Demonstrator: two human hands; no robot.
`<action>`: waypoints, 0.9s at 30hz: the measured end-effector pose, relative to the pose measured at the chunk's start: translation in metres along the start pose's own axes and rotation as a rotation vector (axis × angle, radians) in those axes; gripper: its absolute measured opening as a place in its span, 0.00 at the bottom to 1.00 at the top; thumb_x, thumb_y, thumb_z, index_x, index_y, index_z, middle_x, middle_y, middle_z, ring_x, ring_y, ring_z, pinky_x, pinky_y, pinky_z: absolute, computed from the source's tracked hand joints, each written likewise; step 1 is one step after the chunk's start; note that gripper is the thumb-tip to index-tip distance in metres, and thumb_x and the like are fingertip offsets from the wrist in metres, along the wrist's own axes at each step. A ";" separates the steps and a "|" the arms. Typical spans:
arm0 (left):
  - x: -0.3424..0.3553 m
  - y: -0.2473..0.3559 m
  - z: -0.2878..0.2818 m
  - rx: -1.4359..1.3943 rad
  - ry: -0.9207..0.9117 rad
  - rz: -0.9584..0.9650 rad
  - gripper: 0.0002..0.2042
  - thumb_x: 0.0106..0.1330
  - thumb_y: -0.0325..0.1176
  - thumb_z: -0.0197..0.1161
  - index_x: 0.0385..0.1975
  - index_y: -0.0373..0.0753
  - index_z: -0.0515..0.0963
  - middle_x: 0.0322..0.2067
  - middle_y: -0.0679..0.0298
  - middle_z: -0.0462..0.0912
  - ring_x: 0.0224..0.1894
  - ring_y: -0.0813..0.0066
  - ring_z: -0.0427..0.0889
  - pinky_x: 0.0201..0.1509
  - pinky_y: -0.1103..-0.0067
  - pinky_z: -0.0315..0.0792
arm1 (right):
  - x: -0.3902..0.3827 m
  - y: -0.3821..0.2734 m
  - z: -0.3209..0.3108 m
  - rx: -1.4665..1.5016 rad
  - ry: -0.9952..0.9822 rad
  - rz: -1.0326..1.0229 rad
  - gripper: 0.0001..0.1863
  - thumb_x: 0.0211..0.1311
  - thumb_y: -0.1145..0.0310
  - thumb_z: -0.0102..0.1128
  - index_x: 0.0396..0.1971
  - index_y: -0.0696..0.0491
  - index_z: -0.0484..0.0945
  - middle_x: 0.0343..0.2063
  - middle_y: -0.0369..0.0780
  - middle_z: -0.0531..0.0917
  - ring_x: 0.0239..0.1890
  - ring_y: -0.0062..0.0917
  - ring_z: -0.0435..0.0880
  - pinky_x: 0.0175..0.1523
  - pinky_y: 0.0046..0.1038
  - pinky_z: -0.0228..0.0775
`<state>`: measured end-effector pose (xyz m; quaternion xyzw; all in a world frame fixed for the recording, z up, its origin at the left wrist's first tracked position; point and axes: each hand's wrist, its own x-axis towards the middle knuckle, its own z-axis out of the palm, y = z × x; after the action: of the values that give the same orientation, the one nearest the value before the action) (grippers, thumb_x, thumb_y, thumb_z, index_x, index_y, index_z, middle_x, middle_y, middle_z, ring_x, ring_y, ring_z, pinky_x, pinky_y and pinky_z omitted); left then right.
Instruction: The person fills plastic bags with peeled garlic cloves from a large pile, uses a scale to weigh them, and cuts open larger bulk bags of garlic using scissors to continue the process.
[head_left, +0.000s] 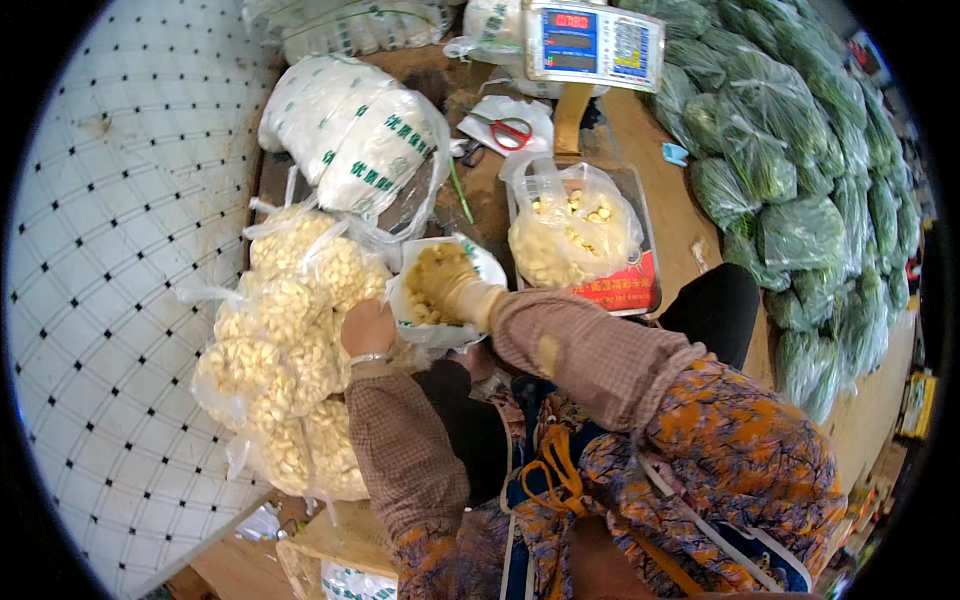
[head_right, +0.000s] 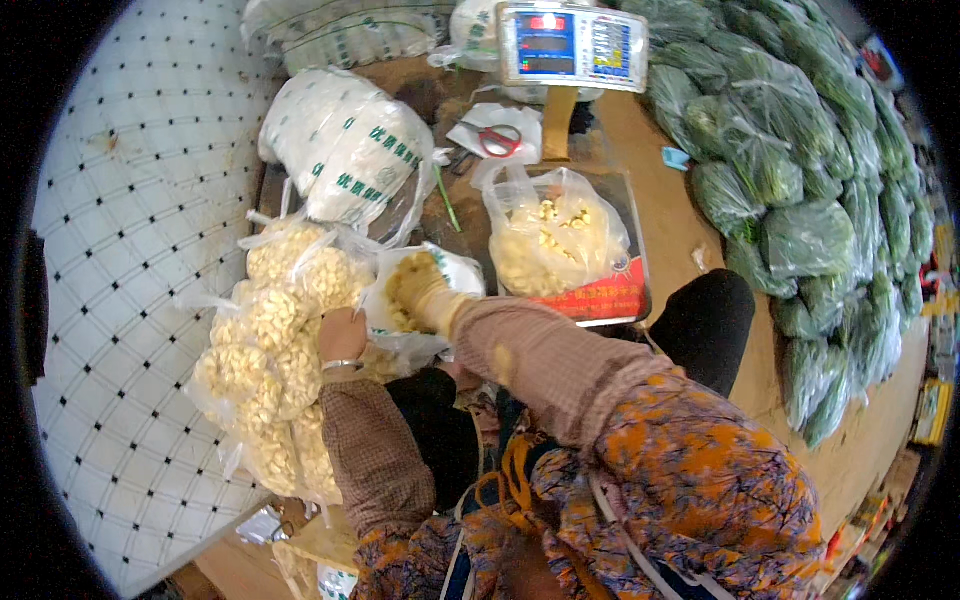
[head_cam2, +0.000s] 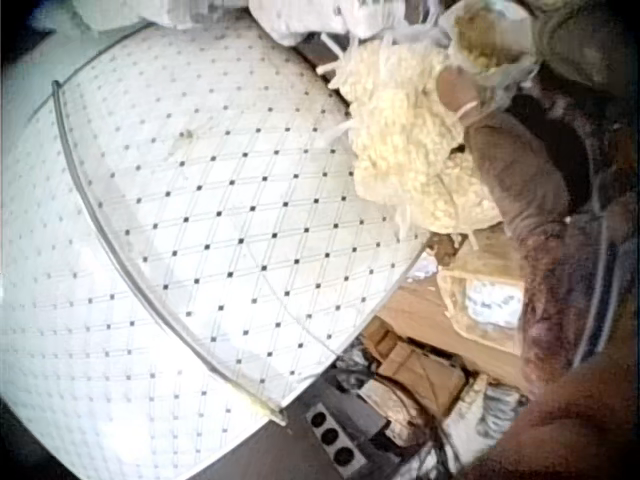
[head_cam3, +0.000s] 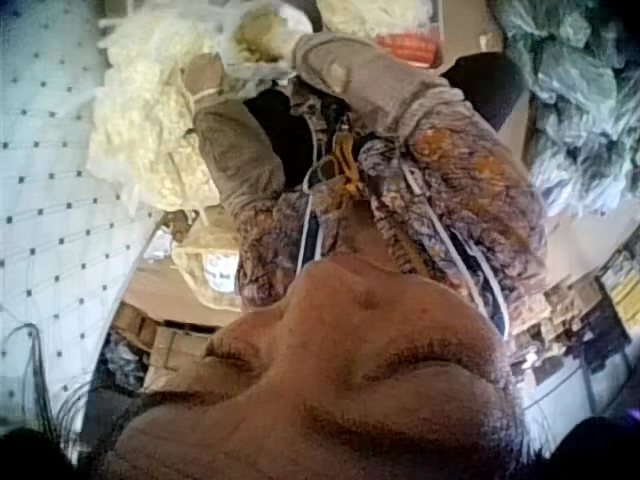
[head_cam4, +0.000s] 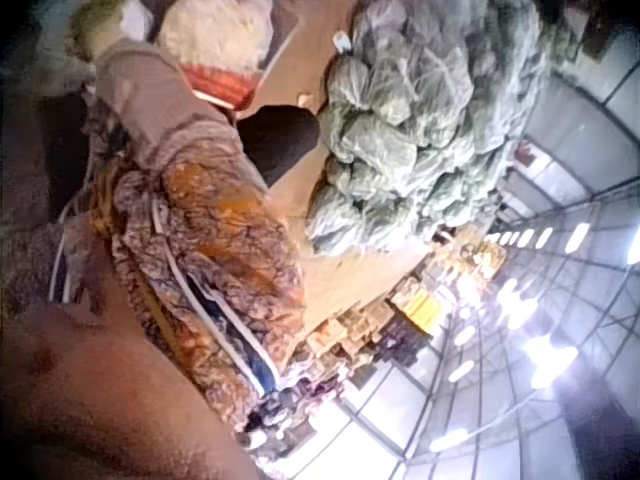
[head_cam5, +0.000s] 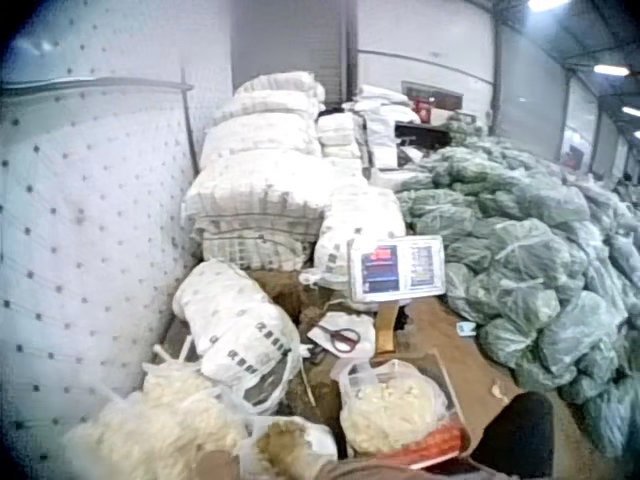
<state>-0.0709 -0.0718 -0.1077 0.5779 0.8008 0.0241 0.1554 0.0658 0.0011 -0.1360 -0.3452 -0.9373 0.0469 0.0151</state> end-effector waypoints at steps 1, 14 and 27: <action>-0.002 -0.001 -0.002 -0.023 0.033 -0.069 0.13 0.51 0.41 0.51 0.21 0.37 0.76 0.25 0.54 0.77 0.29 0.55 0.75 0.33 0.66 0.68 | 0.002 -0.005 -0.007 0.028 -0.080 -0.067 0.15 0.38 0.62 0.56 0.29 0.52 0.77 0.32 0.41 0.78 0.39 0.35 0.74 0.44 0.34 0.62; 0.001 0.027 -0.026 -0.240 0.181 0.042 0.16 0.48 0.44 0.59 0.16 0.35 0.72 0.19 0.55 0.73 0.23 0.60 0.72 0.27 0.71 0.65 | 0.002 0.015 -0.013 0.633 -0.234 0.088 0.12 0.36 0.65 0.58 0.27 0.50 0.78 0.30 0.43 0.78 0.36 0.35 0.77 0.40 0.31 0.66; 0.000 0.166 -0.010 -0.679 0.371 0.889 0.13 0.53 0.26 0.55 0.40 0.35 0.69 0.43 0.54 0.70 0.34 0.68 0.75 0.35 0.81 0.70 | -0.109 0.147 -0.153 1.750 0.669 0.342 0.09 0.48 0.73 0.53 0.33 0.53 0.72 0.23 0.30 0.72 0.22 0.11 0.69 0.26 0.14 0.63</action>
<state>0.0782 -0.0155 -0.0621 0.7623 0.4429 0.4427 0.1638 0.2523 0.0536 0.0021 -0.3393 -0.4536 0.6324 0.5284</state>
